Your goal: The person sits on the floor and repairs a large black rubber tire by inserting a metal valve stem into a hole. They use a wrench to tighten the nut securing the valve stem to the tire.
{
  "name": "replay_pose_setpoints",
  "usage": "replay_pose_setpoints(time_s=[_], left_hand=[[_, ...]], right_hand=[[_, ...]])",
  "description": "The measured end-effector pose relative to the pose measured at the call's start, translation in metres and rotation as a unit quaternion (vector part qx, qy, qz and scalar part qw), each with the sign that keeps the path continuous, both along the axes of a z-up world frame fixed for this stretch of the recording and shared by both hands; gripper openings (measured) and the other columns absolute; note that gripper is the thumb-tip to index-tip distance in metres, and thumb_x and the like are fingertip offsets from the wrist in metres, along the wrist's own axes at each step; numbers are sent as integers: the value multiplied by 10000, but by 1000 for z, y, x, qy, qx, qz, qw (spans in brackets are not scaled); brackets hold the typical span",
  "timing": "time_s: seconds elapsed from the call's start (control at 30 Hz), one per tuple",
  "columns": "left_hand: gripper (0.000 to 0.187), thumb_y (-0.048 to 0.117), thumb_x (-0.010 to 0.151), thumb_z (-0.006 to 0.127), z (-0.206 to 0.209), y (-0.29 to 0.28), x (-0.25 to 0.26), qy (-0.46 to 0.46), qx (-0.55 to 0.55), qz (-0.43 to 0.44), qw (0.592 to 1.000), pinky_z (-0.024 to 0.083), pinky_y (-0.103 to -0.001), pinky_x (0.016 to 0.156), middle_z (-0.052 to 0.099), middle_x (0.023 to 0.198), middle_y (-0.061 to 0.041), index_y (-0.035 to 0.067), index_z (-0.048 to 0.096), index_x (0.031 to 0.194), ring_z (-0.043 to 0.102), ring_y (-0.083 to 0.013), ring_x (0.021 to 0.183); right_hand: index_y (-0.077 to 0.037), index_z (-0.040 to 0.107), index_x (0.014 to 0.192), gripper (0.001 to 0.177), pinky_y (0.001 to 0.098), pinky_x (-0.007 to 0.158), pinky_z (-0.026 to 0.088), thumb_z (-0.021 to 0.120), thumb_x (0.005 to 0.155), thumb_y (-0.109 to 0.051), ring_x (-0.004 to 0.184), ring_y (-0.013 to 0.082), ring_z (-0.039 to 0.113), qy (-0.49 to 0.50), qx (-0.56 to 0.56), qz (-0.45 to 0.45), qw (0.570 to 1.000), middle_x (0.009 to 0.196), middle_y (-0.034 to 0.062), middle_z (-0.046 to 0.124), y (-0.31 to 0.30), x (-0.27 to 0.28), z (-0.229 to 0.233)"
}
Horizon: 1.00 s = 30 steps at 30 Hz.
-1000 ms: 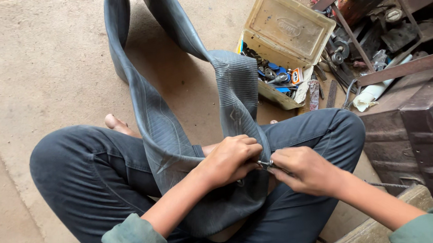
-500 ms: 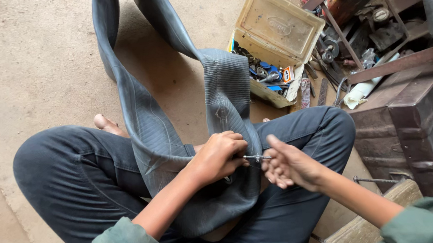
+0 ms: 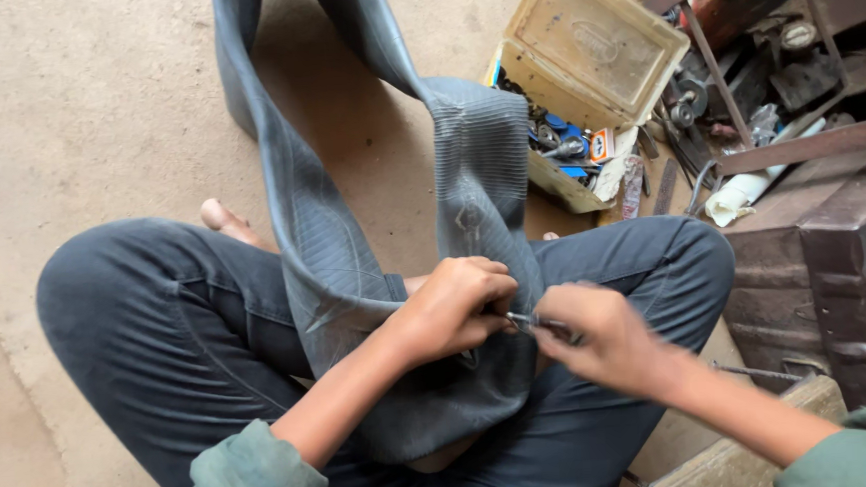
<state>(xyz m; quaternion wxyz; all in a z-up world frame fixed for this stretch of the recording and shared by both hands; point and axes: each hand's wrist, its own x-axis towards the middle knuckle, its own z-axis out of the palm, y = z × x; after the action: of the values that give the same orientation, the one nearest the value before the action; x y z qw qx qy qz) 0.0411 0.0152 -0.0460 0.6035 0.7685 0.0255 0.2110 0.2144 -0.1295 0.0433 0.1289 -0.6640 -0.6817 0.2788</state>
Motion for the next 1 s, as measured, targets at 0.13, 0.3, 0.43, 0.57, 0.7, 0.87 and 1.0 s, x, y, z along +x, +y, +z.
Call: replay_pose_setpoints(time_s=[0.13,0.3,0.43,0.57,0.7,0.87,1.0], left_hand=[[257,92,680,828,-1,0,-1,-7,-9,10,1000,515,-412,650,610,759,-126,11,589,733,657,-319,748],[287,116,644,851,3,1,-6,1,-26,6,1000,504,-408,621,622,734,-115,11,586,677,662,-309,716],[244,86,657,825,4,0,-3,-11,-23,-3,1000,514,-397,629,623,747,-106,15,595,696,670,-298,729],[260,94,639,831,6,0,-6,-22,-11,-12,1000,510,-398,632,623,739,-100,16,586,682,662,-302,729],[284,101,648,848,10,1,-8,-23,-28,-21,999,502,-397,609,612,733,-105,11,583,689,653,-293,707],[303,142,654,870,8,2,-8,-30,-21,-10,999,508,-389,618,624,725,-82,30,589,676,659,-273,713],[299,126,670,859,16,5,-14,-25,-12,2,1000,506,-404,632,621,737,-104,23,578,686,658,-295,723]], right_hand=[[-45,651,1017,190,344,719,520,671,834,-96,805,248,670,-121,91,88,985,916,99,698,7,3,19],[-30,729,1034,259,287,524,531,506,962,-141,657,163,685,266,-247,-354,862,851,148,770,-7,14,5],[-19,691,965,166,265,523,496,623,944,-168,633,141,649,330,-271,-377,822,826,145,741,-19,-1,-4],[-29,676,962,156,259,601,519,711,901,-169,659,154,645,135,-211,-273,929,802,139,698,-14,-39,10],[-72,627,916,157,342,735,526,688,802,-160,946,180,652,-374,225,301,848,1083,87,700,3,-33,45],[-12,668,959,281,397,838,532,689,697,-113,1050,299,621,-196,118,197,954,1085,125,669,0,-38,39],[-38,677,880,208,391,822,523,697,675,-10,959,289,640,-153,48,42,986,977,86,695,-16,-40,39]])
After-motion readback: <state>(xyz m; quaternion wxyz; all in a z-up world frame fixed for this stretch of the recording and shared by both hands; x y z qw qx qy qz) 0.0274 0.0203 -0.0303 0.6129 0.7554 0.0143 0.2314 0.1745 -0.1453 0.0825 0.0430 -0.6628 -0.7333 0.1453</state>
